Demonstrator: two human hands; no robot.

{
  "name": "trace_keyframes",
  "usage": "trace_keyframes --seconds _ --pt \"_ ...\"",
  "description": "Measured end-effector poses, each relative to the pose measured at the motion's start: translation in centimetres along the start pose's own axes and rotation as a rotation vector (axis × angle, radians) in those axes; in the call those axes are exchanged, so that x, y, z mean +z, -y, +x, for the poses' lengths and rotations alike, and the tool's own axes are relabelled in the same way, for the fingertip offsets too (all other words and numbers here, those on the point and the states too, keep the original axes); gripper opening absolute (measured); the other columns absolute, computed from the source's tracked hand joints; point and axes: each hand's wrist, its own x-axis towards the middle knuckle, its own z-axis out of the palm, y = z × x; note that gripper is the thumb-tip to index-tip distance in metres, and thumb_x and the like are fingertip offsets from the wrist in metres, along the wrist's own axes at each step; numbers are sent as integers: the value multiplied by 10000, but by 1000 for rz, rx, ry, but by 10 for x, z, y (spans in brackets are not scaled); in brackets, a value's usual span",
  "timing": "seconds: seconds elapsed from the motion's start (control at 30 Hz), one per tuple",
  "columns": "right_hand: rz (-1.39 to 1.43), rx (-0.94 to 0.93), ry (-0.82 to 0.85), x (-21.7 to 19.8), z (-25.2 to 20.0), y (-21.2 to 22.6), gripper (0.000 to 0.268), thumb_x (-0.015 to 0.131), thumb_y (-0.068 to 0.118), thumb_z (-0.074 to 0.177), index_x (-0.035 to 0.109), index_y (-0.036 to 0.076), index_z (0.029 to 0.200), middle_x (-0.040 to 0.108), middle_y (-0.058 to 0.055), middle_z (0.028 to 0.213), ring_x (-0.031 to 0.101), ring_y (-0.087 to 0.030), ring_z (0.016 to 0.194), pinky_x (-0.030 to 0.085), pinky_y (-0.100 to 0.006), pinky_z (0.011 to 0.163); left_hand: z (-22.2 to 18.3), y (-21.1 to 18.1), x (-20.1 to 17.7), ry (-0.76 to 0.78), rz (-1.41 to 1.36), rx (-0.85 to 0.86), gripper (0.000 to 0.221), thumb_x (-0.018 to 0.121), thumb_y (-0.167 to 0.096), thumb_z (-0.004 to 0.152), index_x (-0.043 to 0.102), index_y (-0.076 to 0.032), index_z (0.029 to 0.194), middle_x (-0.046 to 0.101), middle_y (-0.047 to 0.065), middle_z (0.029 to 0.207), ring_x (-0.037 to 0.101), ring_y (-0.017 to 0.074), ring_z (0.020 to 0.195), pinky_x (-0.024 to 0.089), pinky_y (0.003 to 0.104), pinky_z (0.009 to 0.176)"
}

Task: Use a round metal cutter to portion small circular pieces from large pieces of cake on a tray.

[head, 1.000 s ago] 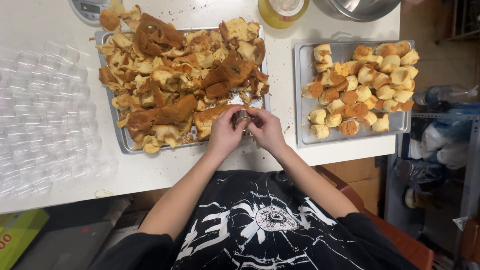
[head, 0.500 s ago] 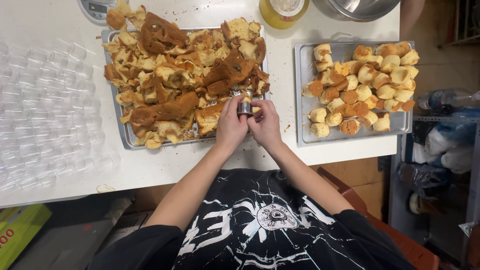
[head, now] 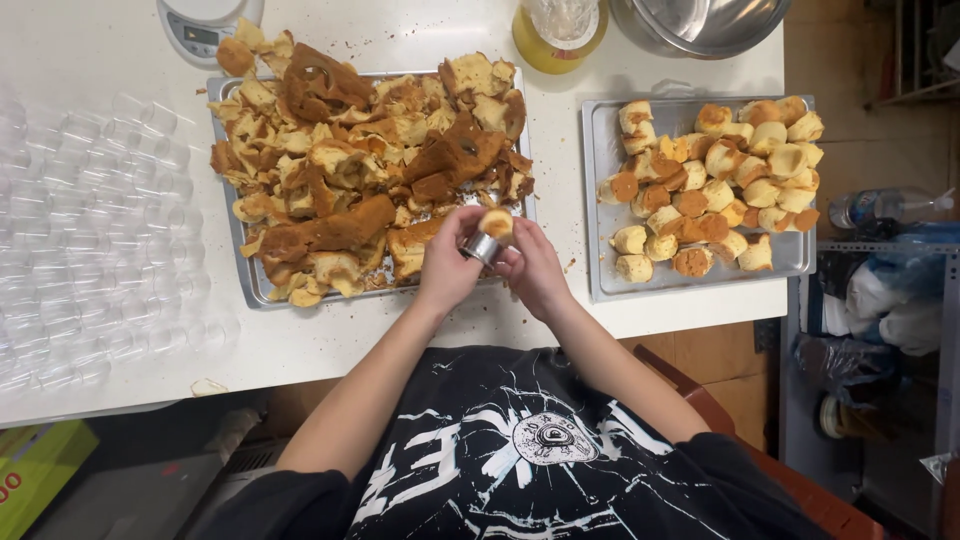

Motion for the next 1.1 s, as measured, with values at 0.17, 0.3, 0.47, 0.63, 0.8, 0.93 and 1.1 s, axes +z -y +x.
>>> trace_keyframes --seconds 0.17,0.3,0.47,0.63,0.8,0.93,1.1 --pt "-242 75 96 -43 8 -7 306 628 245 1044 617 30 1260 651 -119 981 643 -159 768 490 -257 576 -11 1 -5 124 -21 -30 374 651 5 889 632 -43 1260 743 104 1163 725 201 1069 568 311 898" --pt "-194 -21 51 -57 9 25 414 683 185 956 592 8 1319 655 -131 1170 672 -156 893 618 -261 763 -16 23 -7 100 -154 -252 222 565 -94 1038 680 -26 1216 763 76 1092 750 173 950 604 276 813" --pt "-357 15 -292 -113 24 86 463 707 177 904 546 7 1303 670 -174 1181 702 -218 907 611 -254 742 -11 43 -4 77 -177 -344 239 597 -175 1038 681 -9 1188 768 83 1044 743 167 910 609 294 797" --pt "-953 -218 -500 -182 49 111 604 826 189 833 531 -17 1318 678 -156 1166 705 -209 962 607 -296 752 -9 8 -2 127 141 -240 299 665 -201 962 675 -32 1209 734 71 1096 730 161 938 588 300 791" --pt "-1642 -651 -449 -201 51 103 666 910 185 814 593 -14 1364 651 -241 1212 638 -370 1115 511 -413 974 -17 8 -7 189 235 -204 283 690 -189 949 687 -40 1190 730 85 1047 723 177 906 581 304 792" --pt "-1581 -746 -412 -184 42 94 749 820 70 744 533 -47 1427 637 -259 1284 623 -371 1161 508 -396 992 -26 -12 -29 148 172 -225 271 677 -187 949 692 -51 1182 734 71 1060 727 169 922 585 294 791" --pt "-1343 -506 -465 -167 20 50 447 780 180 934 597 63 1326 636 -137 1261 688 -242 1005 575 -365 861 -35 -10 -66 -28 338 -39 217 678 -171 965 699 -61 1151 698 93 1169 688 243 1071 552 351 937"
